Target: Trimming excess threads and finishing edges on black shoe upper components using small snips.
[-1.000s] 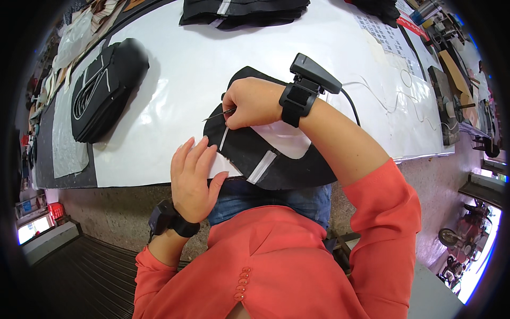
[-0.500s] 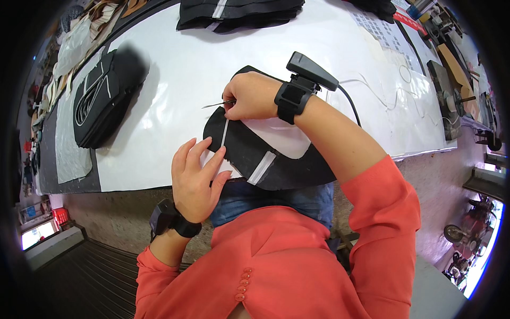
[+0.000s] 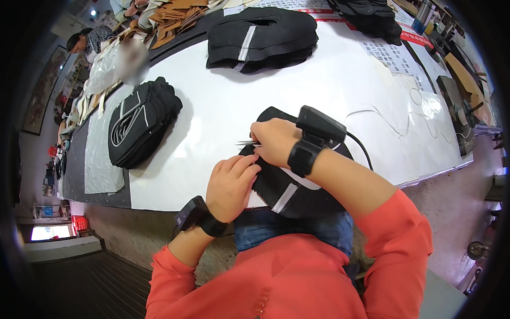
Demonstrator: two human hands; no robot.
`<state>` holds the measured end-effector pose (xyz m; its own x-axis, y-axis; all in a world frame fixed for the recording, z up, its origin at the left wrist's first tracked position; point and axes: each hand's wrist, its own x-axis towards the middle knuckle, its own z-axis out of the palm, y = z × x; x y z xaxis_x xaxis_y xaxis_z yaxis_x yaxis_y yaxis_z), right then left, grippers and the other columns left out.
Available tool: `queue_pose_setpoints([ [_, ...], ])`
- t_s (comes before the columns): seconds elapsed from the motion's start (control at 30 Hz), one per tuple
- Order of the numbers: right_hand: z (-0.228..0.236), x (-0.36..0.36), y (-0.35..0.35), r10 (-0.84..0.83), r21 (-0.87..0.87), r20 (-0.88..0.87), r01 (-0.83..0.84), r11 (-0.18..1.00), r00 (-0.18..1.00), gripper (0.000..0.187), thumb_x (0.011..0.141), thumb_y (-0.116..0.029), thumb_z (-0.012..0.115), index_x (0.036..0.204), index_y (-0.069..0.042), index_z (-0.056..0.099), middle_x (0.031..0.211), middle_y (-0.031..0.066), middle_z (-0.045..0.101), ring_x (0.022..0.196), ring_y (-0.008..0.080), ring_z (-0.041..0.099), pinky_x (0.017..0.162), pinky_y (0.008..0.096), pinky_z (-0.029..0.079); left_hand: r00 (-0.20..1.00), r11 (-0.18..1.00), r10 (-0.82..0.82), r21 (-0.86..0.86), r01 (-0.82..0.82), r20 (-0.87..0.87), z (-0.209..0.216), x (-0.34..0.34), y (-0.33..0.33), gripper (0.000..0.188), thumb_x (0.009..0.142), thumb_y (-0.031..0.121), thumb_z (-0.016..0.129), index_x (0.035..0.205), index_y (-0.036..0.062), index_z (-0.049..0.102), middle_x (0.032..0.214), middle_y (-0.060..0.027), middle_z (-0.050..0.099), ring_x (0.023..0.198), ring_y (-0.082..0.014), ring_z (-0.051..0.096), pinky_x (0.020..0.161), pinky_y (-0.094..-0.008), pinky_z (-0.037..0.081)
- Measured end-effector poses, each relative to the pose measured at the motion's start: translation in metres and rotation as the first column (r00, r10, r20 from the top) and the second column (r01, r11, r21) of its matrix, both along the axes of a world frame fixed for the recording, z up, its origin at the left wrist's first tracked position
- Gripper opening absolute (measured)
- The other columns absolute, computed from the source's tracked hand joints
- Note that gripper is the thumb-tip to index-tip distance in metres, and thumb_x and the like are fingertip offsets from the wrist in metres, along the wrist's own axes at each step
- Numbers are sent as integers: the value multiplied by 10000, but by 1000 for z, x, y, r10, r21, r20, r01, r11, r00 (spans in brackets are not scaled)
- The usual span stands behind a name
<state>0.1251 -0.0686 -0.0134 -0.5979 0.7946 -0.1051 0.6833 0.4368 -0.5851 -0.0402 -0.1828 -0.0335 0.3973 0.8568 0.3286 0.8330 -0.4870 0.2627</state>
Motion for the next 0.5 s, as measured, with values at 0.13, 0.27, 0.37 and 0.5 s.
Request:
queue_pose_setpoints([
  [0.13, 10, 21, -11, -2, 68, -45, 5, 998, 999, 213, 847, -196, 712, 1022, -78, 683, 872, 159, 719, 839, 366, 693, 734, 457, 539, 1000, 1000, -2, -22, 2, 2, 3, 2, 2, 233, 815, 34, 679, 1044, 72, 658, 1218, -58, 650, 1099, -275, 600, 924, -417, 467],
  [0.27, 12, 48, -26, 46, 247, -126, -14, 969, 991, 298, 819, -88, 673, 1116, -71, 687, 906, 169, 710, 838, 373, 681, 733, 462, 540, 1000, 999, -18, -50, 18, -12, 4, -1, 7, 246, 812, 26, 675, 1053, 70, 649, 1251, -67, 634, 1103, -297, 595, 929, -432, 463],
  [0.37, 11, 65, -46, 62, 330, -180, 1, 944, 982, 395, 785, 16, 645, 1169, -73, 672, 882, 125, 695, 782, 338, 679, 663, 415, 539, 999, 999, -21, -35, 20, -24, 8, -3, 8, 269, 823, 62, 610, 1088, 62, 653, 1266, -87, 634, 1112, -301, 591, 937, -420, 468],
  [0.5, -1, 80, -76, 62, 377, -118, -13, 926, 991, 496, 751, 14, 653, 1234, -98, 659, 799, 86, 651, 684, 296, 654, 579, 386, 510, 1000, 998, 4, -64, -4, 6, 3, -1, 8, 263, 826, 30, 659, 1086, 64, 661, 1255, -71, 635, 1118, -309, 580, 945, -431, 470],
])
